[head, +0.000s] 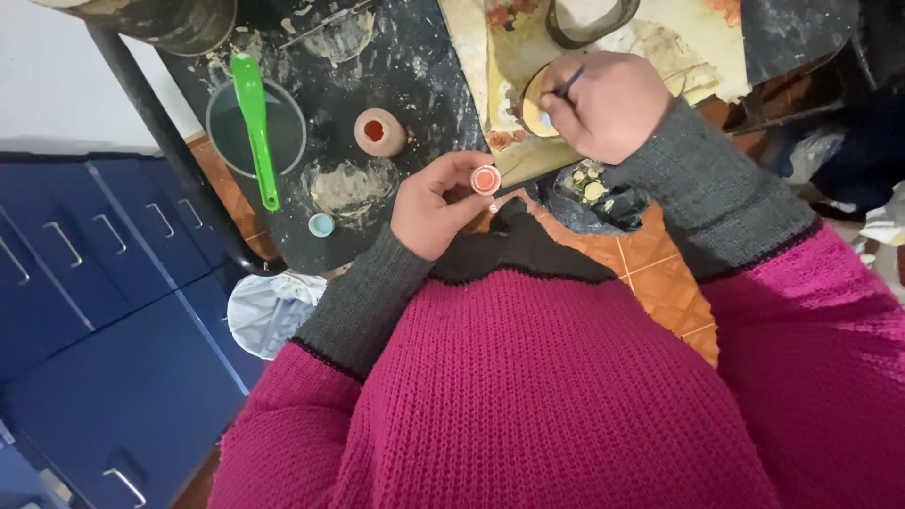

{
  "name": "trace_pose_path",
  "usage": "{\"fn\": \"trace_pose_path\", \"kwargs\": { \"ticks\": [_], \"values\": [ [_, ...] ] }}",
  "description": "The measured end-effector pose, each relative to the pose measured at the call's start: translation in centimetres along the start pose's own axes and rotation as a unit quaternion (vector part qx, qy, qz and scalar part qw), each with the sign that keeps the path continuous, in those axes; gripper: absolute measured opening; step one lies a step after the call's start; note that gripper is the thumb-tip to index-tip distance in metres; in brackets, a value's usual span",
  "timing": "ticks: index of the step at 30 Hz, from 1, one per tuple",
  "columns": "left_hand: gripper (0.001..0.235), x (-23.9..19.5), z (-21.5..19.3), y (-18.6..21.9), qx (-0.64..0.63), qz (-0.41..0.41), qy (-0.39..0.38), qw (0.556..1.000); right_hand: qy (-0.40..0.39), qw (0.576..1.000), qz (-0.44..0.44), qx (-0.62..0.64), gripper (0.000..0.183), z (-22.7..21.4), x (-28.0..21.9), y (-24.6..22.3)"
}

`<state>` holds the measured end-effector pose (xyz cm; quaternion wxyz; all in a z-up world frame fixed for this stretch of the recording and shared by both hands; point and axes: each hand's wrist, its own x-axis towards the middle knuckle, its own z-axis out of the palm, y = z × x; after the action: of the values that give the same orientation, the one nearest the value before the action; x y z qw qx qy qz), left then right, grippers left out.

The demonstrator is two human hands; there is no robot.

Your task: Applying a liquid substance or stain to a denture prosthesis model using a paintbrush.

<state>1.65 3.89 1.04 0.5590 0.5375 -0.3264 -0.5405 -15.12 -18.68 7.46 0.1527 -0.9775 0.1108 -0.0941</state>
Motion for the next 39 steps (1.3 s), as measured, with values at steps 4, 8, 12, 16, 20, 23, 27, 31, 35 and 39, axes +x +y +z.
{"fn": "trace_pose_path", "kwargs": {
  "ticks": [4,8,12,16,20,23,27,31,35,39],
  "values": [
    [0.04,-0.4,-0.1,0.3,0.007,0.002,0.008,1.0,-0.012,0.998,0.041,0.056,0.018,0.1,1.3,0.1],
    [0.039,-0.3,0.1,0.6,0.012,-0.019,0.011,1.0,-0.074,0.994,0.076,0.008,0.031,2.5,3.2,2.3],
    [0.039,-0.6,0.1,0.4,0.022,-0.006,0.016,1.0,-0.042,0.992,0.112,-0.029,0.033,3.1,4.3,3.9],
    [0.04,-0.7,0.2,0.1,0.015,-0.009,0.013,1.0,-0.096,0.988,0.115,-0.026,0.04,2.5,5.1,2.8],
    [0.04,-0.8,0.2,0.5,0.004,-0.017,0.012,1.0,-0.075,0.994,0.082,-0.023,0.03,3.6,4.9,4.0],
    [0.04,-0.7,0.1,0.2,0.018,-0.018,0.011,1.0,-0.051,0.996,0.058,0.04,0.027,3.6,4.7,4.5],
    [0.039,-0.5,0.2,0.4,0.037,-0.016,0.009,0.999,-0.019,0.984,0.11,0.136,0.021,4.2,2.9,6.2],
    [0.039,-0.5,0.3,0.8,0.048,-0.021,0.009,0.999,0.06,0.904,0.226,0.357,0.02,5.8,-1.7,8.8],
    [0.04,0.0,0.5,0.9,0.052,-0.026,0.006,0.998,0.199,0.849,0.253,0.42,0.019,7.1,-6.4,8.1],
    [0.04,0.3,0.9,1.1,0.069,-0.036,0.004,0.997,0.261,0.868,0.312,0.284,0.018,6.7,-9.1,4.5]
  ]
}}
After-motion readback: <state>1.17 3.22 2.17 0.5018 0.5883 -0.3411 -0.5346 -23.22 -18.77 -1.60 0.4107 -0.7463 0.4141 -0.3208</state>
